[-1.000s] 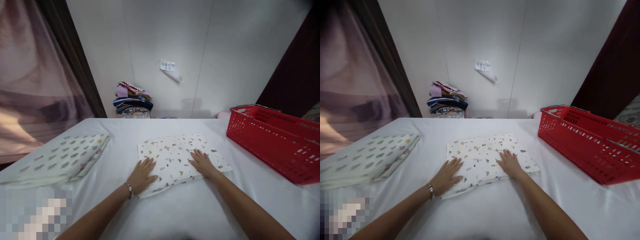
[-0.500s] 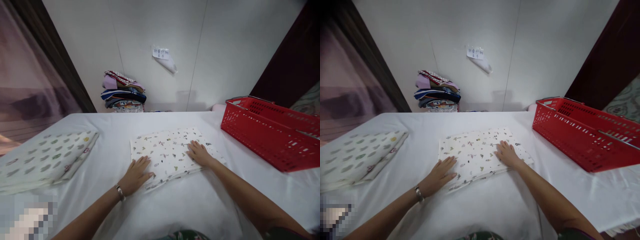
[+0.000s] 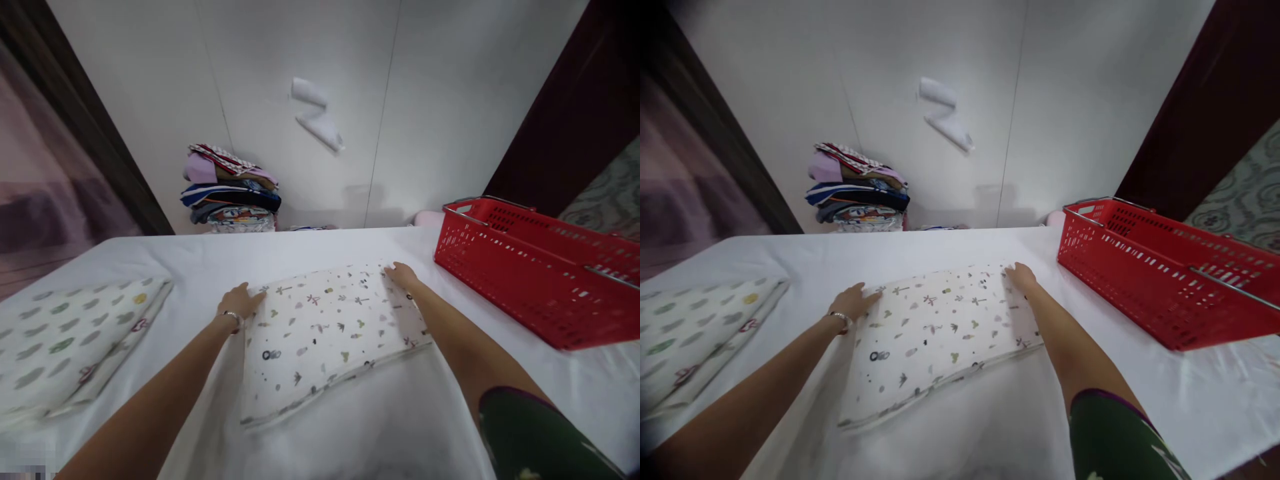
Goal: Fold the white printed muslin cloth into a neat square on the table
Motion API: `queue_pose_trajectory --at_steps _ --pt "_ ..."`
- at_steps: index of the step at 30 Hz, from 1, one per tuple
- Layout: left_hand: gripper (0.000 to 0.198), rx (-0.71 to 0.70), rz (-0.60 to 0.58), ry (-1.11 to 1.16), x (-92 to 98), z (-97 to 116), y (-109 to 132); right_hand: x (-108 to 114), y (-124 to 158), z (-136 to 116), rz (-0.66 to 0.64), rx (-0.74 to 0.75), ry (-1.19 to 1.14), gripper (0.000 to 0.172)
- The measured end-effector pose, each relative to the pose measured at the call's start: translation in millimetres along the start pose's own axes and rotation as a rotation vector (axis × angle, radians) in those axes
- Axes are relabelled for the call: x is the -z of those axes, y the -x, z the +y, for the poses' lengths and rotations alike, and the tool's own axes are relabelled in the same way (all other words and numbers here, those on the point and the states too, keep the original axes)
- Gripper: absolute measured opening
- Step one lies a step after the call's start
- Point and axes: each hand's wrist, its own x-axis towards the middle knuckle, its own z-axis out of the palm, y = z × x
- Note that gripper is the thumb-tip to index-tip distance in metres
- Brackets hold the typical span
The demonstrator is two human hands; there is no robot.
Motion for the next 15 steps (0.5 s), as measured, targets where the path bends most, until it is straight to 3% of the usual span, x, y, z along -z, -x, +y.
queue_pose_trajectory --at_steps 4,9,12,15 --pt "0.065 0.047 -0.049 0.043 5.6 3 -20 -2 -21 -7 -0.044 -0.060 -0.049 0.050" --pt "0.041 0.061 -0.001 0.251 10.8 6 -16 -4 -29 -13 -0.069 -0.079 -0.169 0.040" --pt "0.039 0.117 -0.010 0.419 12.2 2 -14 -3 -26 -12 -0.031 -0.050 -0.241 0.036" --pt "0.041 0.152 0.061 0.490 18.5 -4 -29 -2 -27 -15 0.003 -0.006 -0.292 0.035"
